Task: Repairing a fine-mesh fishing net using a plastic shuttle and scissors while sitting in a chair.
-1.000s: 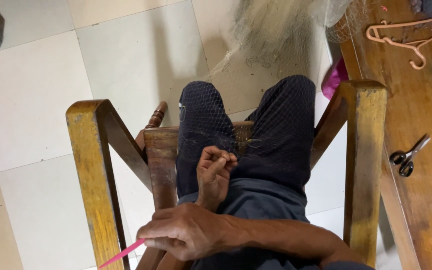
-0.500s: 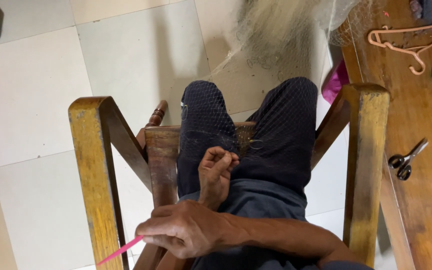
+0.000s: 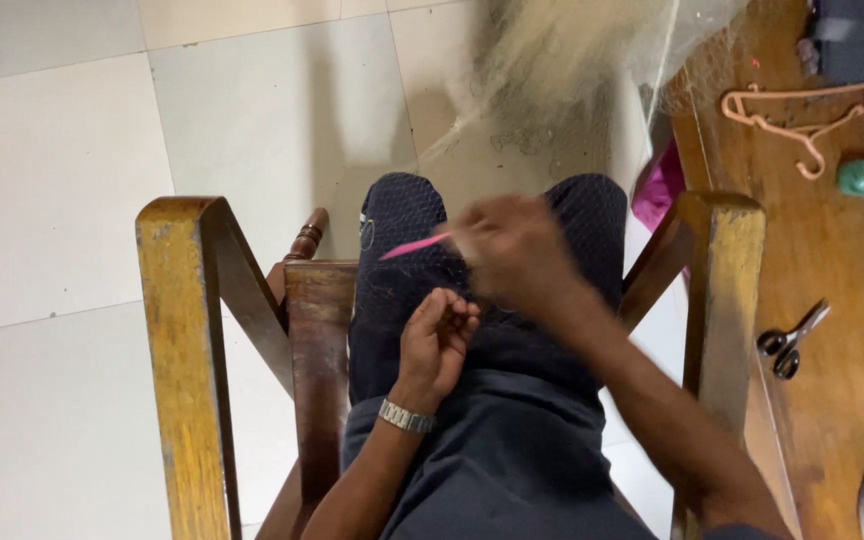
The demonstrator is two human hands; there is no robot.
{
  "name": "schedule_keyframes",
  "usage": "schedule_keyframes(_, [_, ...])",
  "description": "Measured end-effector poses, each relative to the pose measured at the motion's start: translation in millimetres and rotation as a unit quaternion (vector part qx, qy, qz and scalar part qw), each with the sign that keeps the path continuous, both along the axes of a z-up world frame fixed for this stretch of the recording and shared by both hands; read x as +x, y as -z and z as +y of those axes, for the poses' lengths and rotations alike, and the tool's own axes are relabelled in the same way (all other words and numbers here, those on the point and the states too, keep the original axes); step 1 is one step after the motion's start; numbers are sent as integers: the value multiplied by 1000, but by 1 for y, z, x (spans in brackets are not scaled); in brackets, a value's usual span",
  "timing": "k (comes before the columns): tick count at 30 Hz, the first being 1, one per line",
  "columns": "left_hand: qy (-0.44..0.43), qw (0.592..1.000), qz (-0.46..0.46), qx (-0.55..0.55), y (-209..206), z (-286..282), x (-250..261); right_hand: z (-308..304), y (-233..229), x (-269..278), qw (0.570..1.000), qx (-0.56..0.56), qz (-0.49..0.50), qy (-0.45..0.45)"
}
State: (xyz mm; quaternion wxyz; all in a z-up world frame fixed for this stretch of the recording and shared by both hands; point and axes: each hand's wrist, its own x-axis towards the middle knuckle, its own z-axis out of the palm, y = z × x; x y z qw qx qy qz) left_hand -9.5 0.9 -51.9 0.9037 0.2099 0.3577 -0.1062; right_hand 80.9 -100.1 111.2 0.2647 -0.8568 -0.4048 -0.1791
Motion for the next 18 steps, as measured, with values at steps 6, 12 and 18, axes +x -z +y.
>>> schedule_keyframes(6, [31,998,-8,-61,-35,4,5,-80,49,-12,983,-114,57,135])
schedule_keyframes(12, [35,997,-30,-55,-34,6,5,-71,38,-18,985,-129,29,114])
schedule_keyframes(18, [27,995,-35,-88,-26,1,3,-40,56,-24,992,-73,76,76])
